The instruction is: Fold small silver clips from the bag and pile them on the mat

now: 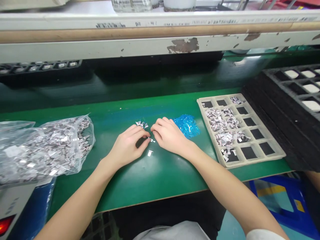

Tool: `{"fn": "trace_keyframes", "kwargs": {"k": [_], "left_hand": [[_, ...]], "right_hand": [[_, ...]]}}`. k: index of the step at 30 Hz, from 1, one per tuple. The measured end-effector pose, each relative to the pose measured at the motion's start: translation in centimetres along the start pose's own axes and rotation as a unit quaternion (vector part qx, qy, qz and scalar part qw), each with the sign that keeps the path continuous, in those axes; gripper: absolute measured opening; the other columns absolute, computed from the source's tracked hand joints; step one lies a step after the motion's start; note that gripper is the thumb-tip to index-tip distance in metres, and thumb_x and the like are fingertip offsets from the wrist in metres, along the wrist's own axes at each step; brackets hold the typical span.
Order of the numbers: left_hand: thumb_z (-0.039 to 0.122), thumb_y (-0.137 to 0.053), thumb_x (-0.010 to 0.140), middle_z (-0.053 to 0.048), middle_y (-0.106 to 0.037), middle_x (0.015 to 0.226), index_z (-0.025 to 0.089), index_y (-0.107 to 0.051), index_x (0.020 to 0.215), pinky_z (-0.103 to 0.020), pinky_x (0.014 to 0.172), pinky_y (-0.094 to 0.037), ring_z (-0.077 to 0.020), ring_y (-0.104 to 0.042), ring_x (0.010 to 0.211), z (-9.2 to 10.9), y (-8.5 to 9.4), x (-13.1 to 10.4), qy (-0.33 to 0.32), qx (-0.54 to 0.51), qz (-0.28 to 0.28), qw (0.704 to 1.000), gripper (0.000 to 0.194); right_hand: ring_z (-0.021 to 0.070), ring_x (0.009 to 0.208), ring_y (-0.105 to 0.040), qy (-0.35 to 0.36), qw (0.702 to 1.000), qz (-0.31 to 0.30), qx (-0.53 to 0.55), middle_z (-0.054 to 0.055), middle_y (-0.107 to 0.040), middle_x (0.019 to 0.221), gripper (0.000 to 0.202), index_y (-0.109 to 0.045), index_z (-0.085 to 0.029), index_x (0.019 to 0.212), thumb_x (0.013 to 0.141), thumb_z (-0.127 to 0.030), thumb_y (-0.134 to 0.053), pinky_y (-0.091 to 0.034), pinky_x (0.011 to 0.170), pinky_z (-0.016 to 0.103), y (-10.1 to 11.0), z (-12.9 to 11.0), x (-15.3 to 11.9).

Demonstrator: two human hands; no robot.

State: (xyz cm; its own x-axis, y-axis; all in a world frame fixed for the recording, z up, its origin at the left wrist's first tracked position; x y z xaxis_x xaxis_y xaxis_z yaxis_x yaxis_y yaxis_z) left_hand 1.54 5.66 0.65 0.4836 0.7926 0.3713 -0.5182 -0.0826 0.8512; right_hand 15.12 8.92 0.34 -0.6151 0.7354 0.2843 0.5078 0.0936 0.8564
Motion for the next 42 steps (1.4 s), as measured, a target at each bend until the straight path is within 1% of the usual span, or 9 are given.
{"fn": "trace_keyframes", "kwargs": {"k": [3, 7, 10, 16, 21, 26, 31, 36, 42], "left_hand": [[0.018, -0.059, 0.098, -0.006, -0.069, 0.092, 0.02, -0.065, 0.094, -0.038, 0.077, -0.049, -0.0235, -0.06, 0.09, -0.6, 0.1, 0.0, 0.028, -0.04, -0.001, 0.999, 0.008], [0.019, -0.064, 0.098, -0.002, -0.067, 0.085, 0.021, -0.065, 0.089, -0.034, 0.076, -0.048, -0.0196, -0.059, 0.083, -1.8, 0.5, -0.1, 0.083, -0.084, 0.041, 0.992, 0.009], [0.02, -0.068, 0.096, -0.001, -0.067, 0.083, 0.021, -0.067, 0.088, -0.033, 0.075, -0.047, -0.0188, -0.059, 0.081, -2.2, 0.5, -0.2, 0.096, -0.086, 0.05, 0.99, 0.009], [0.023, -0.067, 0.098, -0.001, -0.07, 0.084, 0.021, -0.068, 0.087, -0.034, 0.075, -0.046, -0.0195, -0.059, 0.082, -2.2, 0.2, -0.1, 0.085, -0.077, 0.033, 0.993, 0.011], [0.024, -0.066, 0.099, -0.002, -0.071, 0.085, 0.021, -0.068, 0.088, -0.034, 0.076, -0.046, -0.0201, -0.06, 0.084, -2.5, 0.2, -0.1, 0.087, -0.074, 0.029, 0.993, 0.011], [0.023, -0.065, 0.098, -0.002, -0.071, 0.085, 0.022, -0.069, 0.088, -0.035, 0.075, -0.047, -0.0203, -0.061, 0.083, -2.5, 0.3, -0.1, 0.086, -0.077, 0.03, 0.993, 0.011], [0.024, -0.063, 0.099, -0.003, -0.072, 0.086, 0.022, -0.069, 0.089, -0.035, 0.075, -0.047, -0.0205, -0.061, 0.082, -2.4, 0.3, -0.1, 0.082, -0.081, 0.029, 0.993, 0.012], [0.023, -0.063, 0.1, -0.003, -0.07, 0.087, 0.021, -0.067, 0.089, -0.034, 0.076, -0.047, -0.0202, -0.06, 0.083, -2.3, 0.2, -0.1, 0.073, -0.081, 0.027, 0.994, 0.011], [0.023, -0.062, 0.102, -0.003, -0.071, 0.087, 0.02, -0.067, 0.09, -0.034, 0.078, -0.048, -0.0195, -0.059, 0.084, -1.5, 0.6, 0.1, 0.038, -0.098, 0.042, 0.994, 0.012]], "right_hand": [[0.0219, 0.094, -0.053, 0.0, 1.0, 0.001, 0.023, 0.006, -0.065, 0.099, 0.02, -0.069, -0.019, 0.099, 0.106, -0.016, -0.05, -0.038, 0.084, 0.037, 0.2, -0.1, 0.0], [0.0219, 0.094, -0.054, -0.003, 0.999, 0.002, 0.047, 0.006, -0.065, 0.099, 0.015, -0.067, -0.019, 0.098, 0.104, -0.016, -0.053, -0.039, 0.084, 0.037, 0.3, -0.3, 0.0], [0.0221, 0.094, -0.053, -0.014, 0.999, 0.002, 0.04, 0.005, -0.065, 0.098, 0.012, -0.064, -0.02, 0.094, 0.102, -0.016, -0.056, -0.038, 0.084, 0.037, 0.0, -0.2, 0.1], [0.0226, 0.095, -0.051, -0.028, 1.0, 0.004, 0.003, 0.006, -0.063, 0.098, 0.01, -0.061, -0.019, 0.093, 0.102, -0.017, -0.056, -0.034, 0.083, 0.036, -0.8, 0.1, 0.0], [0.0222, 0.093, -0.049, -0.021, 0.999, -0.026, -0.015, 0.006, -0.062, 0.095, 0.016, -0.058, -0.019, 0.091, 0.105, -0.017, -0.05, -0.03, 0.082, 0.037, -1.0, -0.3, -0.1], [0.0215, 0.091, -0.05, -0.006, 0.999, -0.046, -0.01, 0.005, -0.063, 0.093, 0.016, -0.057, -0.019, 0.089, 0.104, -0.015, -0.052, -0.028, 0.082, 0.037, -0.9, -0.7, -0.2], [0.0217, 0.091, -0.051, -0.011, 0.999, -0.03, 0.002, 0.005, -0.064, 0.093, 0.018, -0.058, -0.019, 0.089, 0.105, -0.017, -0.051, -0.029, 0.082, 0.037, -0.8, -0.6, -0.2], [0.0238, 0.099, -0.051, -0.017, 1.0, 0.003, -0.017, 0.007, -0.064, 0.105, 0.007, -0.064, -0.019, 0.101, 0.102, -0.02, -0.057, -0.031, 0.083, 0.038, -0.7, -0.5, -0.4], [0.0212, 0.092, -0.052, -0.008, 1.0, 0.014, -0.019, 0.005, -0.063, 0.095, 0.015, -0.063, -0.019, 0.088, 0.102, -0.019, -0.057, -0.032, 0.082, 0.037, -0.8, -0.9, -0.3]]}}
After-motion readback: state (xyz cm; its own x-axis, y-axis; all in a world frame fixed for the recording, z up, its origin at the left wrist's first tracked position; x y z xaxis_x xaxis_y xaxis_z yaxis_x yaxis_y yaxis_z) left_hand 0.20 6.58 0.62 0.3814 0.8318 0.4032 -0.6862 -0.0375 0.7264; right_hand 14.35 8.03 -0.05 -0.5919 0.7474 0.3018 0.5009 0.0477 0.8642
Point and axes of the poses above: each hand's wrist, its own x-axis towards the middle knuckle, its own y-axis out of the back of the hand, z = x × y, the point moved 7 cm from there along x, towards the middle knuckle
